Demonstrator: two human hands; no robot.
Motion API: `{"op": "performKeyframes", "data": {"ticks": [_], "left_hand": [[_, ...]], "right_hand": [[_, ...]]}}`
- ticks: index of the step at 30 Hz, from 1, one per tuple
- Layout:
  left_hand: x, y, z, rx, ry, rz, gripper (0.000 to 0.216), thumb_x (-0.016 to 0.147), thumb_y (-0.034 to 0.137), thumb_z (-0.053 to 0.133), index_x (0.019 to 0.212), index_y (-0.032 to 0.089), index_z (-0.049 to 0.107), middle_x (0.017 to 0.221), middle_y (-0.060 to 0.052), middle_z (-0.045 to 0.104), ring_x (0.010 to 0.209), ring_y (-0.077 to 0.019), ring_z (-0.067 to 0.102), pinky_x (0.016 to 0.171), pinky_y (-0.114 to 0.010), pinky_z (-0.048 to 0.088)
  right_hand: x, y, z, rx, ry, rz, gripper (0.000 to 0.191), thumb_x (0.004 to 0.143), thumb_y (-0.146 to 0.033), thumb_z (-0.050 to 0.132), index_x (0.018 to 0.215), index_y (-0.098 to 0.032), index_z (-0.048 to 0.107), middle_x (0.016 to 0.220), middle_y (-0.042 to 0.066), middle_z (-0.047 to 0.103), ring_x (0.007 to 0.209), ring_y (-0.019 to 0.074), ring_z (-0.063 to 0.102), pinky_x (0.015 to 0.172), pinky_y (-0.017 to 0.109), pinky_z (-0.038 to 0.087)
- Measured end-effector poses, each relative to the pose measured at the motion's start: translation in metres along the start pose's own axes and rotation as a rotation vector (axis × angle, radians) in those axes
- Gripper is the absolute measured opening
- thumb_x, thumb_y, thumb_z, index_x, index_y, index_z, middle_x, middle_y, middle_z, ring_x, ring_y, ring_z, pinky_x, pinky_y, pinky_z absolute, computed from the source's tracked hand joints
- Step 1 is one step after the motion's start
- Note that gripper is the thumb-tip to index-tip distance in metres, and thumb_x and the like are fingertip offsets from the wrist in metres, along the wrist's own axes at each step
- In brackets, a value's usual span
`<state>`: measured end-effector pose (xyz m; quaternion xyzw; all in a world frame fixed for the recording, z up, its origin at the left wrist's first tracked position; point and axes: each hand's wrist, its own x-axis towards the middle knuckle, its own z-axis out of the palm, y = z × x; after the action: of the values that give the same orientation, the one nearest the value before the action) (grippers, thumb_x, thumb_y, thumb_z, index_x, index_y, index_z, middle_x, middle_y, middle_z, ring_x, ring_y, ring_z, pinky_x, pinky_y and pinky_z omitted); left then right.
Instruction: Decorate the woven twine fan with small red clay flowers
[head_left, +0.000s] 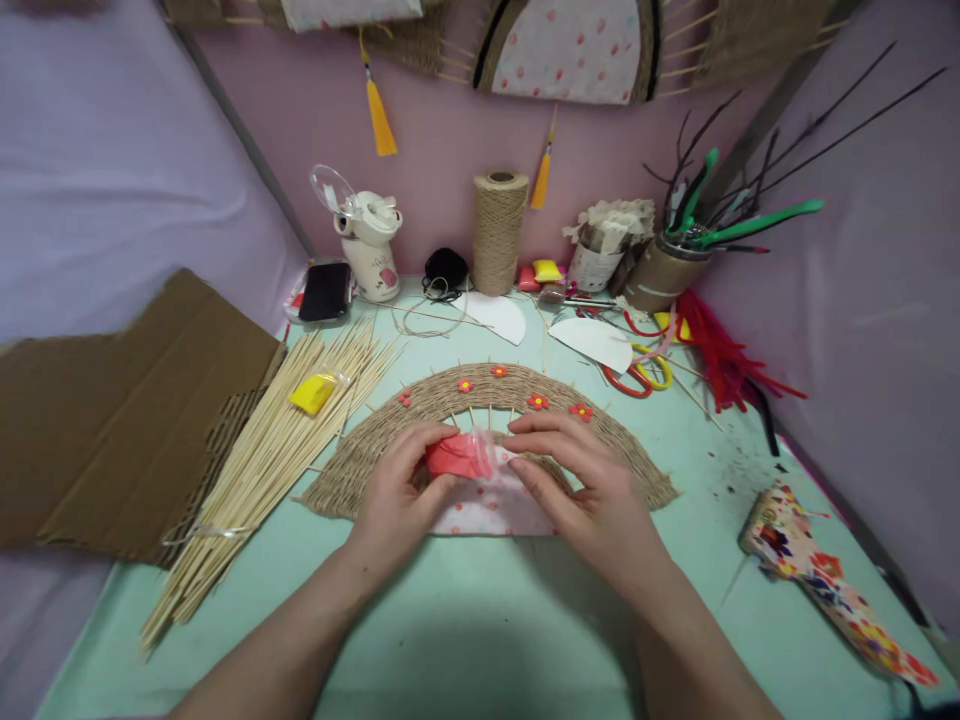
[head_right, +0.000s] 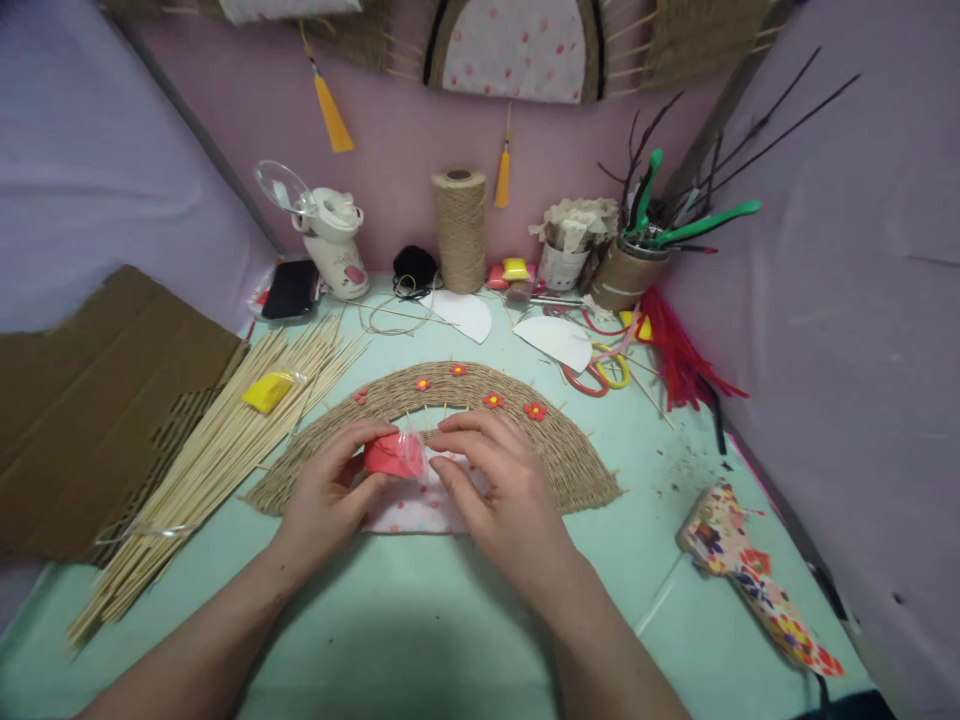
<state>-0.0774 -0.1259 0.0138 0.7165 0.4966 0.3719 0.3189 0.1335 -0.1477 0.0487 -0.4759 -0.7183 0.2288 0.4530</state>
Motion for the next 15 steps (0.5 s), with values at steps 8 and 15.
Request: {"op": "performKeyframes", "data": {"ticks": [8, 15], "left_hand": [[-0.002, 0.003, 0.001, 0.001, -0.007, 0.054, 0.038, 0.075, 0.005, 0.056, 0.108, 0.024, 0.062, 0.11, -0.003, 0.064, 0.106, -0.0189, 0.058, 0.092, -0.034, 0.047], [0.0, 0.009, 0.004, -0.213, -0.021, -0.064, 0.032, 0.075, 0.007, 0.056, 0.102, 0.022, 0.063, 0.105, -0.003, 0.064, 0.101, -0.0168, 0.06, 0.087, -0.029, 0.049]], "right_hand": [[-0.003, -0.001, 0.015, 0.204, -0.077, 0.301, 0.008, 0.087, -0.016, 0.06, 0.088, -0.023, 0.057, 0.082, -0.004, 0.063, 0.073, 0.0105, 0.06, 0.068, 0.022, 0.046], [-0.005, -0.005, 0.018, 0.128, -0.003, 0.158, 0.016, 0.089, -0.009, 0.051, 0.079, -0.021, 0.053, 0.075, -0.003, 0.055, 0.071, 0.0108, 0.054, 0.064, 0.022, 0.042]]}}
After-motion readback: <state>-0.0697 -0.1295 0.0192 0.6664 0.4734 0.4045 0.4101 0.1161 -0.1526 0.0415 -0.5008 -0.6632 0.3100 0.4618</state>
